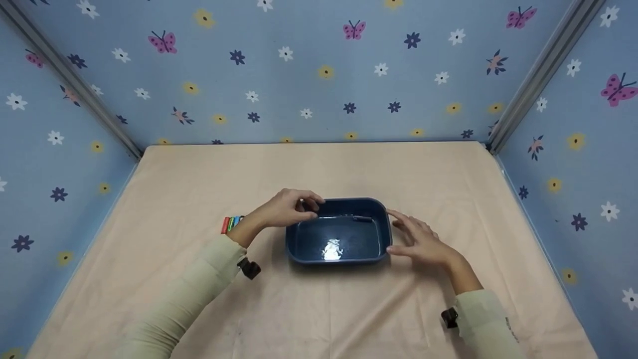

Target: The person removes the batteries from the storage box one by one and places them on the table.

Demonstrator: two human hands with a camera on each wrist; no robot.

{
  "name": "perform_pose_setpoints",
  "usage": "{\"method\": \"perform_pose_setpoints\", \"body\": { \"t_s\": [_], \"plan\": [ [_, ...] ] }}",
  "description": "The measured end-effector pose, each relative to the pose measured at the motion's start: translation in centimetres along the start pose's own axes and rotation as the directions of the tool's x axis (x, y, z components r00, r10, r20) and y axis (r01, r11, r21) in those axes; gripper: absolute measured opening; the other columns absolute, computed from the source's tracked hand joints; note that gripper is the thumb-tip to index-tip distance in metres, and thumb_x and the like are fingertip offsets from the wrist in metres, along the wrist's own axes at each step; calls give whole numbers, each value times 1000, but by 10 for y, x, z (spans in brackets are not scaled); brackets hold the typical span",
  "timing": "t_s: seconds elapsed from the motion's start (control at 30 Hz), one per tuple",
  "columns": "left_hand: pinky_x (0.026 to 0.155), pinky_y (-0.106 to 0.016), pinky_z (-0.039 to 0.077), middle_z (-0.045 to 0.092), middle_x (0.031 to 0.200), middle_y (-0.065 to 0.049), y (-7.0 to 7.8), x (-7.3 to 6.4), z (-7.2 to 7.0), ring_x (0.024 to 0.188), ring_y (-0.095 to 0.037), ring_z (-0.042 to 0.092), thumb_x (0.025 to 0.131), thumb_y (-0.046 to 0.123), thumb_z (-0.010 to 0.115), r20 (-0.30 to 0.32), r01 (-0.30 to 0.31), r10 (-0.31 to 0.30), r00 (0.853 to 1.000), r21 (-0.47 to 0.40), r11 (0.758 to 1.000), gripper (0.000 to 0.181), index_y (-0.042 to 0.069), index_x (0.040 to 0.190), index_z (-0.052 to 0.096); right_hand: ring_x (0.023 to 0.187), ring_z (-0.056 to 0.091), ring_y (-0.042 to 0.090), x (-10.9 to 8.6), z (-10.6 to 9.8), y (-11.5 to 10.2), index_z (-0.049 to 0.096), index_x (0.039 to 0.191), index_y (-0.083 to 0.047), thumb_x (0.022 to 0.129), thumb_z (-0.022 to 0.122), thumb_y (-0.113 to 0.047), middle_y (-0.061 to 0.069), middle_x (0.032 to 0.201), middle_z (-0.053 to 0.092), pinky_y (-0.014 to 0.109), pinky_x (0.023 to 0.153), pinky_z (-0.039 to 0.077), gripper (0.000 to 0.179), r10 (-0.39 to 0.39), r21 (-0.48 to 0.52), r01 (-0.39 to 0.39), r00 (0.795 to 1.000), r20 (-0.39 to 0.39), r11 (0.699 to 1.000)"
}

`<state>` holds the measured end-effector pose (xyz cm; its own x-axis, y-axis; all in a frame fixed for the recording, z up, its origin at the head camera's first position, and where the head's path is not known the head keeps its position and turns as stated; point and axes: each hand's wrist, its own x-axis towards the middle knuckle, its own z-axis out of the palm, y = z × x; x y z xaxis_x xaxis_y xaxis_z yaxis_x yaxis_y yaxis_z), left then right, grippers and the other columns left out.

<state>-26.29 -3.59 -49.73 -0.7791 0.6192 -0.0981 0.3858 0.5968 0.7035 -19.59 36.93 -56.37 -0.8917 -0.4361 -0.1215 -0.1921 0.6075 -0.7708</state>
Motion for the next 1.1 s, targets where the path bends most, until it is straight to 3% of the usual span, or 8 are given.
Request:
{"method": "perform_pose_setpoints", "body": {
  "t_s": [0.17,0.27,0.43,0.6,0.73,0.93,1.1],
  "plan": [
    [123,-52,53,74,152,-15,5,11,1,143,-33,70,107,23,76,157,-40,45,987,-35,999,53,12,158,65,165,25,58,0,-1,0,34,177,-29,102,82,-27,26,170,52,94,117,12,89,1,-17,-1,1000,-1,1000],
    [126,-51,52,71,156,-17,5,18,3,148,-33,67,107,22,75,212,-53,64,975,-56,997,56,11,160,63,165,25,59,0,-1,1,34,177,-29,102,82,-26,26,170,52,95,116,12,88,-1,-17,1,1000,2,1000],
    [119,-49,57,71,156,-20,2,29,10,143,-34,70,109,21,74,257,-28,45,965,-68,997,55,9,161,62,165,26,58,0,0,1,35,177,-28,102,82,-26,26,170,52,95,116,12,88,-4,-17,4,1000,5,1000],
    [97,-30,61,71,155,-21,0,38,15,117,-26,80,109,20,74,296,30,-1,955,-94,995,54,10,161,62,163,28,58,-1,1,1,35,177,-26,102,82,-23,28,170,52,93,119,11,88,-24,7,24,1000,5,1000],
    [81,-22,56,67,160,-22,1,45,18,100,-14,75,109,22,75,335,65,-16,942,-137,988,59,10,164,58,163,24,59,-1,1,1,34,177,-26,102,82,-22,29,170,50,93,119,9,89,-19,19,19,1000,7,1000],
    [73,-21,53,62,166,-20,4,54,25,109,-24,76,110,25,73,375,94,-29,927,-154,984,62,12,168,54,165,20,60,-2,1,-1,33,177,-28,103,81,-26,29,170,50,95,117,9,89,2,0,-2,1000,12,1000],
    [72,-23,53,61,167,-19,5,60,34,111,-27,75,111,25,72,372,107,-30,928,-189,976,61,12,168,54,165,21,60,-1,1,-3,32,177,-29,102,82,-26,30,171,49,94,117,9,90,5,-6,-5,1000,8,1000]
  ]
}}
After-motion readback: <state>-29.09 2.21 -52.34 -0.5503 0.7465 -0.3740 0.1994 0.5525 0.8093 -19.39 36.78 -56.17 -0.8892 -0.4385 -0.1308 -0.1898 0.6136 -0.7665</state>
